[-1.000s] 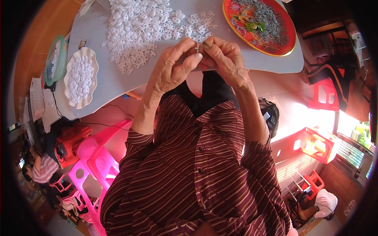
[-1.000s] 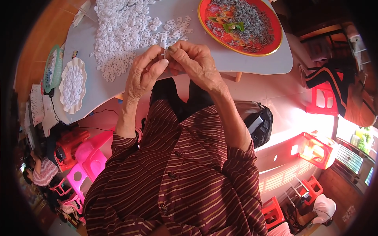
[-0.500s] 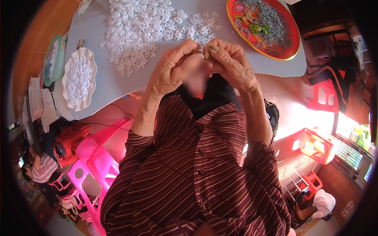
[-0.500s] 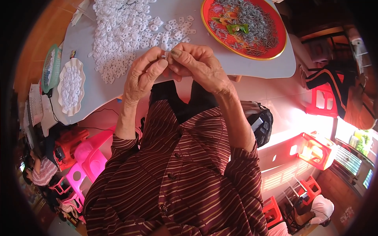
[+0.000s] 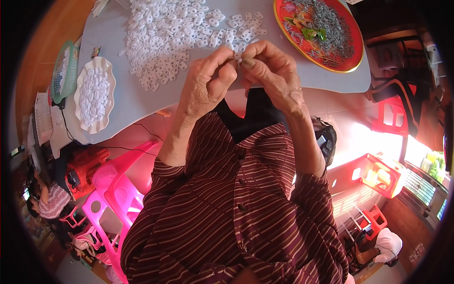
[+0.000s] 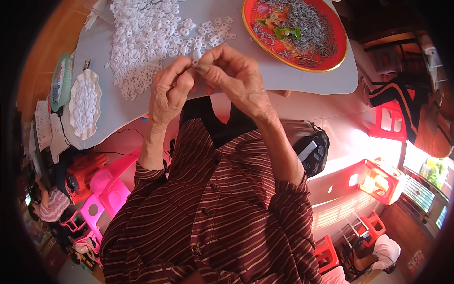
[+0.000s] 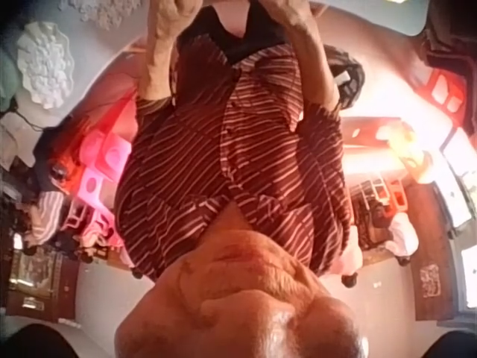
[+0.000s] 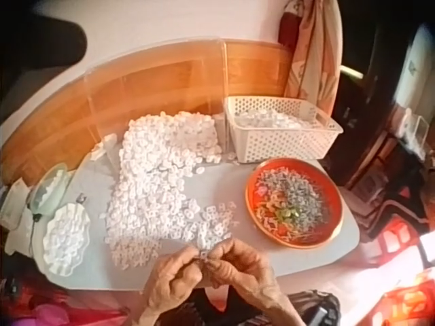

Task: The recorder is manually assembling small white plastic components by fitting them together at a table.

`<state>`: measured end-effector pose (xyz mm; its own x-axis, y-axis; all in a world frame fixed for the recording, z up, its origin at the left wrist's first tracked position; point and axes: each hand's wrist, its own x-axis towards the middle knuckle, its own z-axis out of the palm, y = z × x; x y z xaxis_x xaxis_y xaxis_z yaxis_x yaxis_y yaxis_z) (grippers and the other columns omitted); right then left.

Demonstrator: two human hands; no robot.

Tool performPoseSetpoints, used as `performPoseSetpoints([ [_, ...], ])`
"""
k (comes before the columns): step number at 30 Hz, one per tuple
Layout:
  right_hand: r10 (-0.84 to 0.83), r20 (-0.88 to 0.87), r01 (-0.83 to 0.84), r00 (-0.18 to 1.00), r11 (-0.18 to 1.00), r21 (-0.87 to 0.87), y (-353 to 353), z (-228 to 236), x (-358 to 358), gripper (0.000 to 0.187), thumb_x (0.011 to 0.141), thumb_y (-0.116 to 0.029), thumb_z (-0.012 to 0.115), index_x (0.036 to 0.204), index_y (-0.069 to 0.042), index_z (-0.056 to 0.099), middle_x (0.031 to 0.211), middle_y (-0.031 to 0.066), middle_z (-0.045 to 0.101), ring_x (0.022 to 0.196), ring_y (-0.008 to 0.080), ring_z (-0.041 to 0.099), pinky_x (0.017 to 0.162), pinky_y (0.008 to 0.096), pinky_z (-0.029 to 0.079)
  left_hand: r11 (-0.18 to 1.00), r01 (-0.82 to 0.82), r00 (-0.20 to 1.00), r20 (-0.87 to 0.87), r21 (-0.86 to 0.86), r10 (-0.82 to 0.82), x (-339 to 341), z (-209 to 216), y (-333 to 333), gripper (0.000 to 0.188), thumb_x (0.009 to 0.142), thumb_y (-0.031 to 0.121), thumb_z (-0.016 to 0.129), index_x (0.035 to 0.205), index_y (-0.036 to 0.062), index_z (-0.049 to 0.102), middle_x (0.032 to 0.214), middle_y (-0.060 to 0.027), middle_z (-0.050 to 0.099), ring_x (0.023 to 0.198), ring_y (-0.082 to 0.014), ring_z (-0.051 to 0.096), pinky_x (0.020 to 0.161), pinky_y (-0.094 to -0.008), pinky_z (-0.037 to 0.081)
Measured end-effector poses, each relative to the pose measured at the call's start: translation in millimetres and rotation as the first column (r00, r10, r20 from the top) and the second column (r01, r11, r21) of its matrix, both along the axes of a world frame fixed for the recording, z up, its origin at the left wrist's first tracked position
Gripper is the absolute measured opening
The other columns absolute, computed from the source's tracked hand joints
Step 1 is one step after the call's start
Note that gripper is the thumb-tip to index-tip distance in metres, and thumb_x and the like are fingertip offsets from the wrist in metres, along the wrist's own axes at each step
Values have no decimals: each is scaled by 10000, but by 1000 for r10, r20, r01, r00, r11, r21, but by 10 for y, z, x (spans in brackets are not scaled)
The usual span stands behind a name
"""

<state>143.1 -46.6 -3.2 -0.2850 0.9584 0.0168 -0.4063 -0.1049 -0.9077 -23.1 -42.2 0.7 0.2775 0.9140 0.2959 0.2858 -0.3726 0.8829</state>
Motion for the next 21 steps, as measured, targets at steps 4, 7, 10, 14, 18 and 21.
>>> performPoseSetpoints([
  [4, -40, 115, 31, 993, 997, 74, -53, -15, -56, 124, 870, -98, 622, 906, 7, 566, 738, 11, 574, 617, 57, 531, 549, 201, 475, 997, 10, 999, -46, 76, -7, -28, 15, -34, 61, 821, 42, 498, 873, 11, 487, 600, -114, 464, 506, -198, 442, 498, -310, 402],
  [7, -77, 126, 68, 989, 995, 76, -58, 12, -66, 135, 863, -94, 630, 916, 18, 576, 727, 10, 579, 606, 52, 535, 529, 190, 472, 998, 45, 996, -75, 45, -42, -33, 87, -55, 65, 817, 34, 498, 877, 10, 495, 608, -124, 480, 507, -225, 471, 501, -324, 408],
  [10, -64, 169, 50, 983, 995, 85, -50, -5, -59, 141, 863, -97, 630, 918, 22, 578, 718, 11, 579, 592, 48, 532, 515, 187, 468, 996, 54, 992, -120, 65, -46, -63, 107, -70, 61, 818, 31, 500, 875, 8, 500, 626, -135, 497, 522, -242, 489, 511, -332, 413],
  [14, -21, 189, 7, 982, 997, 75, -67, -4, -36, 139, 860, -83, 629, 919, 26, 565, 728, 22, 583, 587, 51, 534, 512, 185, 466, 999, 43, 988, -151, 24, -39, -93, 173, -68, 89, 841, 53, 530, 916, 5, 524, 665, -112, 524, 572, -211, 504, 540, -312, 418],
  [18, -65, 164, 56, 984, 996, 64, -87, -5, 7, 109, 859, -57, 612, 898, 31, 560, 747, 42, 588, 591, 62, 537, 523, 195, 471, 972, -71, 976, -185, 226, 114, -134, 138, 83, 88, 812, 20, 559, 898, 5, 544, 728, -151, 582, 654, -287, 579, 584, -352, 454],
  [21, -157, 83, 159, 984, 987, -12, -39, -22, 50, 82, 862, -43, 582, 886, 29, 550, 746, 56, 580, 591, 79, 538, 542, 216, 477, 905, -10, 944, -293, 425, 148, -133, 59, 267, 103, 802, 15, 555, 904, 14, 570, 751, -160, 598, 725, -299, 585, 638, -385, 464],
])
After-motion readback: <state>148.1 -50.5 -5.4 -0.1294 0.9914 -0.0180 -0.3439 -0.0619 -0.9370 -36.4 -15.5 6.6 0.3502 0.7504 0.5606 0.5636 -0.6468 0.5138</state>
